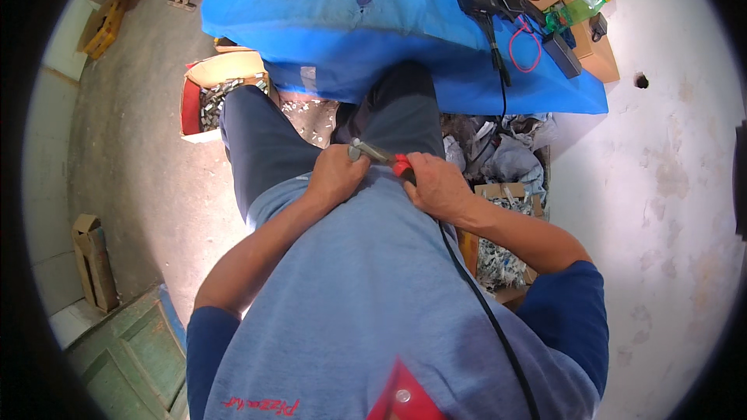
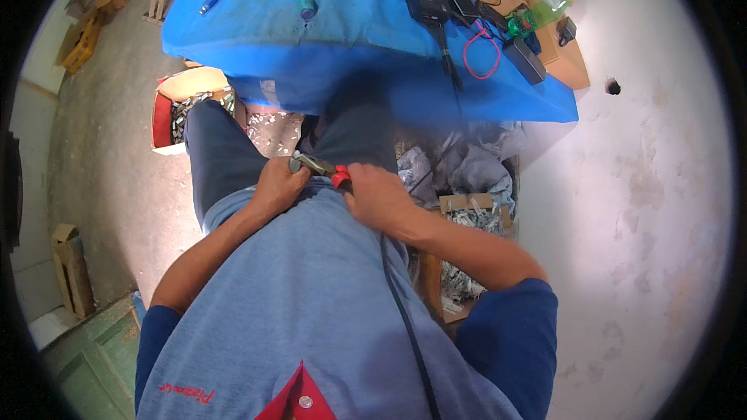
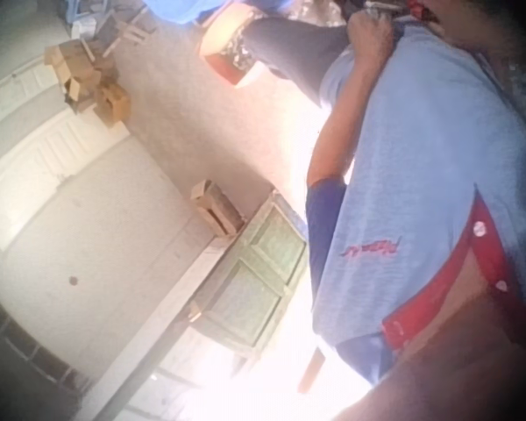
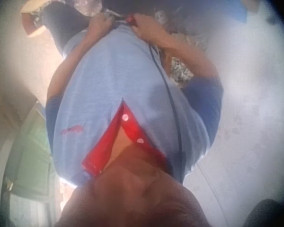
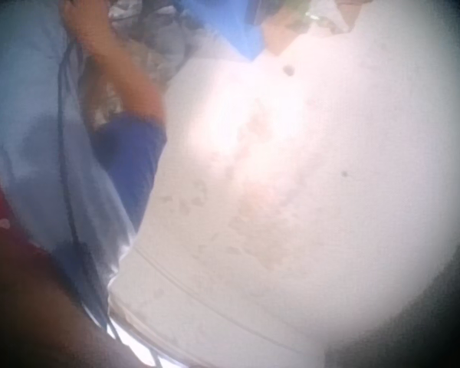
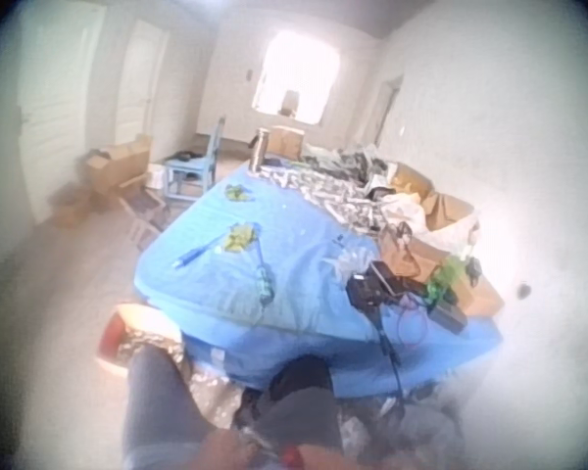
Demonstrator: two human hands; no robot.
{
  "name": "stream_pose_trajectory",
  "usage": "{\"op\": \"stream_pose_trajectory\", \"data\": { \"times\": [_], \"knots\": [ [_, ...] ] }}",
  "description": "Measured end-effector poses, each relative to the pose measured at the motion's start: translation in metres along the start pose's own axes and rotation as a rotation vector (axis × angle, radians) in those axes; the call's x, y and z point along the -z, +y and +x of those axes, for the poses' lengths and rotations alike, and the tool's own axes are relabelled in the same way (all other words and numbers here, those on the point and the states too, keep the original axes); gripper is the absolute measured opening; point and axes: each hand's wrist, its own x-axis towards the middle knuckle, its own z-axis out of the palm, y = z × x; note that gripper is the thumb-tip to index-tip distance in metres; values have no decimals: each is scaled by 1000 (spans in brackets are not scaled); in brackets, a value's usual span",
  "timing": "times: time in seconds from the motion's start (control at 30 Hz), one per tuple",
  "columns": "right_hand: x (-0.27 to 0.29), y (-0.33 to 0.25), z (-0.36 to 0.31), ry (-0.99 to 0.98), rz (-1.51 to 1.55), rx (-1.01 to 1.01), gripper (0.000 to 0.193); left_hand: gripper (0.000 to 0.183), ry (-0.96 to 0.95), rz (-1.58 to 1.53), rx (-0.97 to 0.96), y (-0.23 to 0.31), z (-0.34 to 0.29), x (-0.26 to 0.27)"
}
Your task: The person uses pliers to manipulate and squeeze a metal cylindrical component while holding it in their hands. They repeatedly adjust the tool to secure parts of the component before placing it down on a work table.
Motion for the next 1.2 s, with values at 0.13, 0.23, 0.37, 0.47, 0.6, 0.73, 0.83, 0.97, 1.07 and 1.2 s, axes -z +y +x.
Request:
{"op": "stream_pose_trajectory", "data": {
  "times": [0.13,0.23,0.37,0.47,0.6,0.73,0.83,0.97,1.07,1.2],
  "knots": [
    [-14,10,22,148,-106,-48,41,28,-38,-57,-27,2,-5,-5],
    [-11,20,34,126,279,-160,29,30,-16,-85,-103,1,-3,-6],
    [23,11,31,-198,983,-413,29,30,-30,-200,-6,-11,-1,-5],
    [40,14,23,-404,1026,-355,33,30,-13,-228,-15,-11,0,-4],
    [53,19,19,-663,847,-279,38,31,-19,-240,-27,-10,0,-4],
    [63,17,23,-776,883,-368,45,33,18,-218,-41,-4,-1,-4],
    [70,11,21,-792,970,-436,49,32,37,-207,-33,-4,-3,-3],
    [75,3,19,-783,989,-441,45,31,51,-179,-37,-3,-2,-4],
    [74,8,21,-806,1011,-463,45,30,47,-151,-17,1,-3,-3],
    [77,5,26,-854,951,-454,39,26,46,-146,-20,-1,-3,-3]
  ]
}}
